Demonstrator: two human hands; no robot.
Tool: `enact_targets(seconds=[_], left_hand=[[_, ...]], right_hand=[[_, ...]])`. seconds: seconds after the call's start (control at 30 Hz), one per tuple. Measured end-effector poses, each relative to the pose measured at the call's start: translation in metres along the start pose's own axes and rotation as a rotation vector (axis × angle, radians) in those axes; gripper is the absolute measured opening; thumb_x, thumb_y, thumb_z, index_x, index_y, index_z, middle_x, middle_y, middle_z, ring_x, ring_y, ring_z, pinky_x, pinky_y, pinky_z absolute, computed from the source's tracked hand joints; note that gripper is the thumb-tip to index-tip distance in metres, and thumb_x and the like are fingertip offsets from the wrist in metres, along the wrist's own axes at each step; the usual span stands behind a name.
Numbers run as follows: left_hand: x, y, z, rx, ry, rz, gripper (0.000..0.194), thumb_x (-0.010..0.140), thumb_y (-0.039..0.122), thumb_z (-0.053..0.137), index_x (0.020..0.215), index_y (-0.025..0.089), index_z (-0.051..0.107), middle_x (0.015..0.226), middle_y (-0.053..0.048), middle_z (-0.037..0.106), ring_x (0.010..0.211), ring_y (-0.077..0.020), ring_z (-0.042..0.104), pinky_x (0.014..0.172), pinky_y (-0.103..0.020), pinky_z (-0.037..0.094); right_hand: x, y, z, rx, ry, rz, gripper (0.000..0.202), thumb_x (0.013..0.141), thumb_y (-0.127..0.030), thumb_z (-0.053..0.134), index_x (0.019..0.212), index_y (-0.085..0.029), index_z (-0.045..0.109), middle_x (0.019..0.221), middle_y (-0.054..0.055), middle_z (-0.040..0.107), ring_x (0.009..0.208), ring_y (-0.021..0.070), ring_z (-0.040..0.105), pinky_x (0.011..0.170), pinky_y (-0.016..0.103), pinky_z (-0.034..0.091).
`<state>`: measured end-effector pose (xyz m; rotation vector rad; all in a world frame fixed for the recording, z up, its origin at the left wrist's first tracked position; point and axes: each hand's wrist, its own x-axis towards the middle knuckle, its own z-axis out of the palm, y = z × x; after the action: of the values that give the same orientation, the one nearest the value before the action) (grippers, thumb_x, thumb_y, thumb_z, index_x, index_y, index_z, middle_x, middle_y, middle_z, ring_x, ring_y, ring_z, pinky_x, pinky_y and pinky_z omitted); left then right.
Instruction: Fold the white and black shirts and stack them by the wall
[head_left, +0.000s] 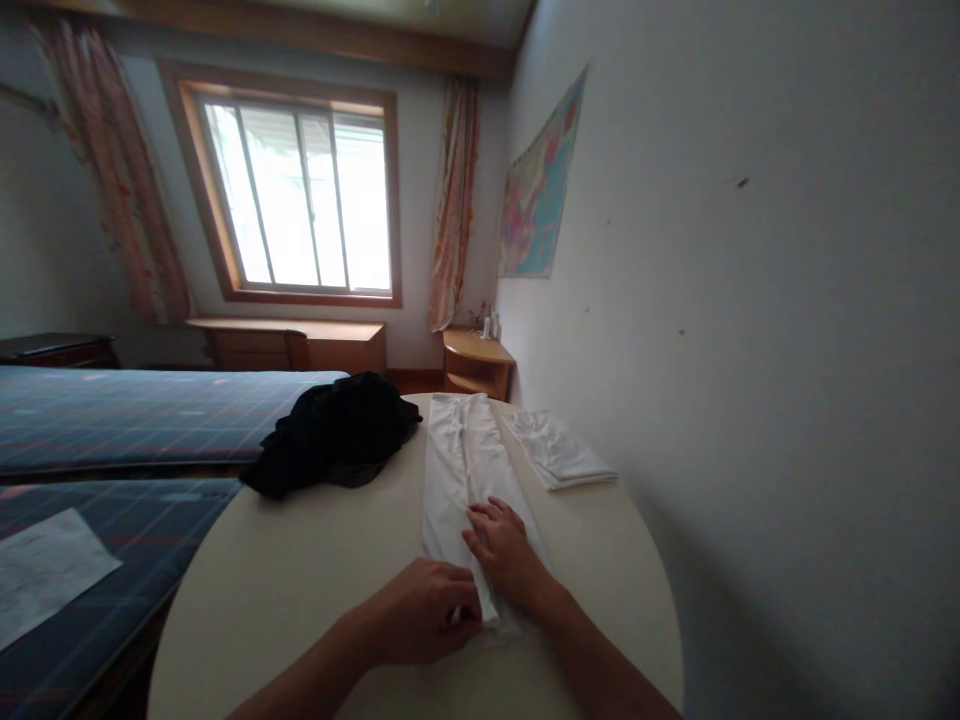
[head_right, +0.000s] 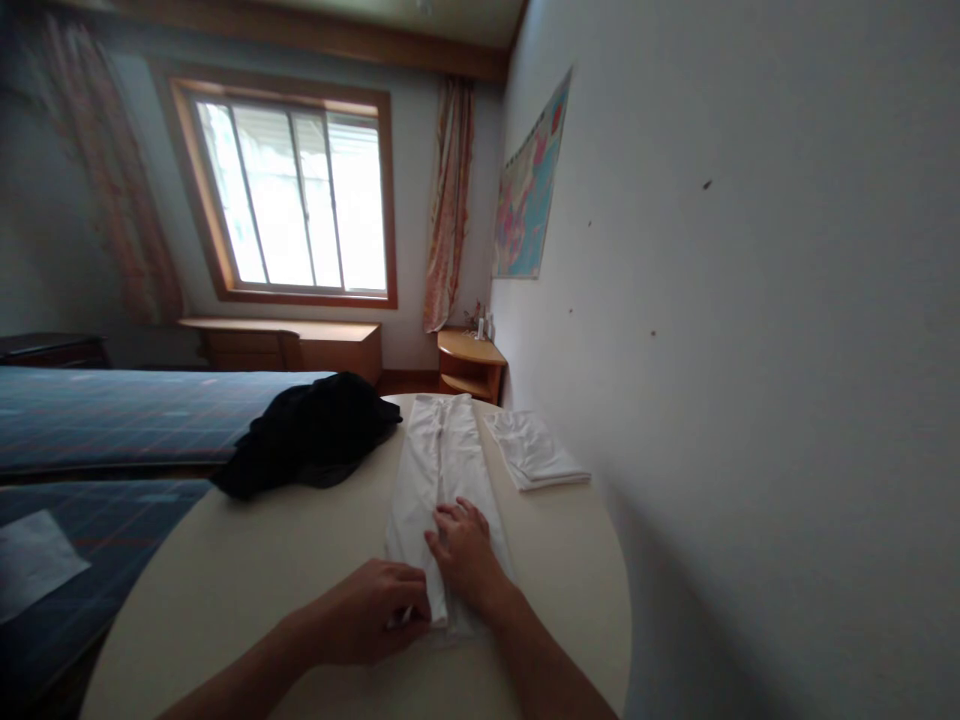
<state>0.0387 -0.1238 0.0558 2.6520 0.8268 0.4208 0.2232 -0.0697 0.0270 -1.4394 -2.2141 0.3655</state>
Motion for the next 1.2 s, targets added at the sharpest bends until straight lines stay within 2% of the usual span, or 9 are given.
enact_targets(seconds=[0.17,0.4,0.57,0.63,0.77,0.83,0.97,1.07,1.2], left_hand=[[0.001,0.000,0.001,-0.013,0.003,-0.015,0.015,0.086,0.020,0.057,0.092,0.024,0.070,0.083,0.000,0.069,0.069,-0.0100,0.061,0.068,-0.018,0.043],[-0.002,0.001,-0.002,-0.254,-0.056,-0.056,0.022,0.083,0.028,0.065,0.104,0.025,0.072,0.089,-0.002,0.072,0.070,-0.0115,0.065,0.071,-0.020,0.049],[-0.007,-0.022,-0.003,-0.519,-0.117,-0.266,0.026,0.090,0.033,0.056,0.109,0.018,0.067,0.077,-0.002,0.071,0.062,-0.0123,0.066,0.059,-0.021,0.051],[-0.008,-0.037,-0.004,-0.429,0.028,-0.325,0.024,0.091,0.031,0.053,0.107,0.018,0.066,0.083,-0.003,0.072,0.069,-0.0140,0.067,0.065,-0.025,0.054],[-0.010,-0.070,-0.005,-0.113,0.342,-0.287,0.028,0.094,0.024,0.048,0.117,0.023,0.063,0.125,-0.007,0.065,0.115,-0.0191,0.060,0.103,-0.036,0.046],[-0.011,-0.083,-0.004,-0.041,0.347,-0.283,0.034,0.095,0.023,0.044,0.125,0.023,0.060,0.132,-0.008,0.061,0.124,-0.0202,0.054,0.110,-0.038,0.040],[-0.010,-0.098,0.003,0.028,0.274,-0.327,0.038,0.097,0.027,0.043,0.131,0.022,0.058,0.139,-0.009,0.057,0.133,-0.0253,0.048,0.115,-0.047,0.032],[-0.008,-0.102,0.008,0.042,0.262,-0.336,0.038,0.100,0.032,0.040,0.132,0.023,0.059,0.143,-0.008,0.053,0.136,-0.0256,0.044,0.117,-0.049,0.028],[-0.005,-0.105,0.010,0.055,0.309,-0.318,0.037,0.101,0.031,0.038,0.131,0.025,0.060,0.142,-0.006,0.055,0.134,-0.0235,0.046,0.116,-0.047,0.030]], right_hand=[[0.001,0.002,0.000,-0.019,0.064,0.042,0.038,0.093,-0.034,0.050,0.125,-0.020,0.065,0.133,0.008,0.061,0.135,0.0269,0.040,0.114,0.043,0.027],[-0.004,0.009,-0.002,-0.040,0.008,0.005,0.045,0.088,-0.033,0.057,0.131,-0.022,0.061,0.136,0.010,0.058,0.130,0.0258,0.045,0.112,0.041,0.030],[-0.008,0.013,-0.002,-0.054,-0.037,-0.024,0.041,0.090,-0.032,0.056,0.130,-0.024,0.062,0.141,0.011,0.052,0.132,0.0266,0.045,0.113,0.045,0.028],[-0.008,0.011,-0.005,-0.063,-0.031,-0.044,0.040,0.090,-0.031,0.057,0.129,-0.026,0.062,0.142,0.011,0.051,0.133,0.0271,0.044,0.113,0.047,0.027],[-0.014,-0.007,-0.018,0.012,-0.053,-0.233,0.026,0.090,-0.032,0.059,0.113,-0.028,0.070,0.129,0.007,0.061,0.123,0.0229,0.052,0.111,0.044,0.028],[-0.021,-0.020,-0.023,0.094,-0.126,-0.382,0.022,0.085,-0.040,0.066,0.102,-0.028,0.072,0.117,0.004,0.067,0.112,0.0201,0.058,0.107,0.037,0.034],[-0.034,-0.041,-0.021,0.122,-0.245,-0.566,0.044,0.067,-0.051,0.081,0.102,-0.028,0.070,0.111,0.001,0.067,0.107,0.0194,0.059,0.105,0.032,0.035],[-0.038,-0.045,-0.017,0.058,-0.268,-0.570,0.043,0.073,-0.048,0.077,0.111,-0.030,0.068,0.111,0.001,0.068,0.102,0.0189,0.061,0.101,0.031,0.037],[-0.037,-0.046,-0.015,-0.032,-0.285,-0.574,0.021,0.085,-0.034,0.066,0.105,-0.030,0.071,0.099,0.000,0.069,0.091,0.0166,0.063,0.091,0.028,0.041]])
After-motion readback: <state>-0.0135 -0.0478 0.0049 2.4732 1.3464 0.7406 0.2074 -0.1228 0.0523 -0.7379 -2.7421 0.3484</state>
